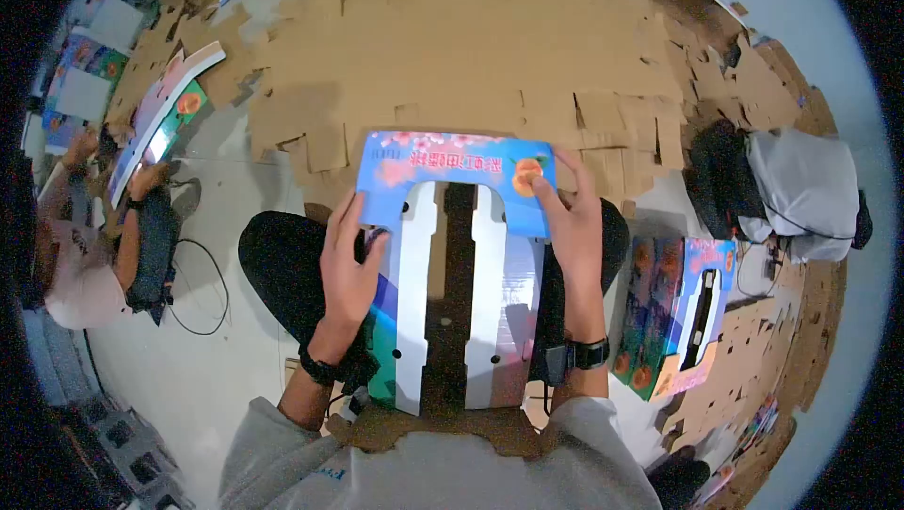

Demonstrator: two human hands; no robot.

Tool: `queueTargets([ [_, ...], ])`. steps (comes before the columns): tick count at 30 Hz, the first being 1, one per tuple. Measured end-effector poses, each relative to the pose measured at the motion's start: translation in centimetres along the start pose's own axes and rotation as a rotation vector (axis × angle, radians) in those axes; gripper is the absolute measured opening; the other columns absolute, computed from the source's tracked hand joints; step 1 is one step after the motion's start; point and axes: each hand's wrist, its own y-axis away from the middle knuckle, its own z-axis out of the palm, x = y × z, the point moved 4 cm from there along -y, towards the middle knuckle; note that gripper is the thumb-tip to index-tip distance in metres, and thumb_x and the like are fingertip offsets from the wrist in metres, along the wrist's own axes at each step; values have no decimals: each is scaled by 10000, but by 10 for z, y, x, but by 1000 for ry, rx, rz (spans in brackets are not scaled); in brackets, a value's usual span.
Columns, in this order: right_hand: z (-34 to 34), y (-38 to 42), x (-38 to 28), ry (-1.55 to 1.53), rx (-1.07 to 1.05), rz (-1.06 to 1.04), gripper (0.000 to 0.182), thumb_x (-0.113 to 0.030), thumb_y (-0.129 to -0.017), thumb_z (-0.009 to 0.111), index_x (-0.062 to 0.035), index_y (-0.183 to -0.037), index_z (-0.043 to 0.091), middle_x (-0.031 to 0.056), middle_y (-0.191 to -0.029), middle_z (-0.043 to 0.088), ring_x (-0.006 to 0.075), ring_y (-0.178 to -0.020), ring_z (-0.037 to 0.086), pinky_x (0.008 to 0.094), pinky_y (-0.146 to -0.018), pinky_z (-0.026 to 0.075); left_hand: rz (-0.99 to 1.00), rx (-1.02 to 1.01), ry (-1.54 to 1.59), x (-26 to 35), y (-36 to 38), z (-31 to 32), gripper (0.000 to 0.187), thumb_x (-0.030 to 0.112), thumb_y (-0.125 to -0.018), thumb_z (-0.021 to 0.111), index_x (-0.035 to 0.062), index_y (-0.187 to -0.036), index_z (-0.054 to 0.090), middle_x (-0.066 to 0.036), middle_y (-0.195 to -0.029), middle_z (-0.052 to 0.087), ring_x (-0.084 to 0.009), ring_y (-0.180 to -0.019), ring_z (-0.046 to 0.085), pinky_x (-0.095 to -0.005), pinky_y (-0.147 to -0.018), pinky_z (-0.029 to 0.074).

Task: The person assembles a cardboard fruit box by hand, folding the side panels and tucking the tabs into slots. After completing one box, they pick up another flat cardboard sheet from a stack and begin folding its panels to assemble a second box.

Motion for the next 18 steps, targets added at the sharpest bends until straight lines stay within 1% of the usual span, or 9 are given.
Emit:
queueTargets([
  [3, -3, 5, -4, 137, 30, -6, 424, -186, -1000, 756, 6, -1357, 631, -3, -688, 600, 16, -619, 495, 223, -529, 359, -10, 7, -98, -11, -1, -1, 526, 13, -946, 725, 3, -1457, 600, -181, -1368, 658, -346, -1201, 669, -402, -1040, 539],
  [4, -5, 5, -2, 151, 26, 7, 423, -187, -998, 759, 13, -1349, 632, -8, -681, 589, 18, -613, 490, 222, -526, 355, 22, 60, -126, -10, -2, -3, 473, -7, -952, 725, -1, -1417, 637, -162, -1278, 709, -280, -1107, 710, -376, -975, 570],
  [7, -6, 4, 3, 174, 17, 35, 424, -192, -992, 768, 25, -1331, 635, -23, -655, 563, 23, -597, 478, 221, -523, 351, -223, 75, 201, -23, 1, 3, 448, -21, -976, 705, 2, -1418, 638, -125, -1261, 718, -189, -1079, 697, -346, -949, 574],
  [9, -6, 6, 1, 165, 37, 38, 431, -201, -987, 776, 23, -1328, 638, -30, -633, 552, 25, -591, 474, 222, -531, 358, -213, 123, 242, -22, 0, 6, 411, -9, -973, 699, -3, -1382, 661, -143, -1223, 731, -185, -1098, 710, -342, -979, 569],
  [10, -7, 6, 3, 177, 38, 25, 432, -205, -993, 769, 29, -1330, 633, -1, -693, 584, 47, -638, 503, 239, -569, 389, -208, 147, 262, -22, 0, 6, 394, -3, -971, 696, -6, -1365, 672, -153, -1204, 737, -183, -1107, 716, -340, -994, 566],
  [12, -6, 6, 10, 206, 30, 1, 434, -212, -1006, 754, 40, -1333, 622, 56, -811, 648, 89, -732, 560, 275, -645, 449, -144, 116, 174, -21, -1, 8, 408, -30, -987, 685, -10, -1393, 649, -112, -1212, 722, -148, -1072, 689, -312, -960, 564],
  [13, -4, 7, 12, 326, 55, -79, 440, -216, -1019, 734, 45, -1349, 606, 91, -904, 650, 126, -812, 575, 300, -716, 465, -113, 105, 130, -22, -1, 8, 415, -43, -995, 679, -12, -1407, 638, -92, -1217, 714, -130, -1055, 675, -298, -943, 563],
  [15, -1, 11, 18, 569, 100, -238, 452, -225, -1047, 695, 56, -1381, 574, 160, -1091, 655, 201, -972, 604, 350, -858, 497, -203, 70, 312, -30, 3, 10, 367, -3, -1031, 647, -13, -1398, 643, -88, -1237, 707, -134, -1082, 671, -292, -959, 555],
  [18, 1, 5, 60, 275, 52, -86, 470, -231, -1081, 636, 62, -1430, 521, 214, -1276, 582, 287, -1147, 567, 395, -1025, 457, -266, 23, 570, -54, -3, 12, 322, 69, -1083, 591, -18, -1389, 645, -75, -1256, 702, -144, -1115, 662, -295, -988, 540],
])
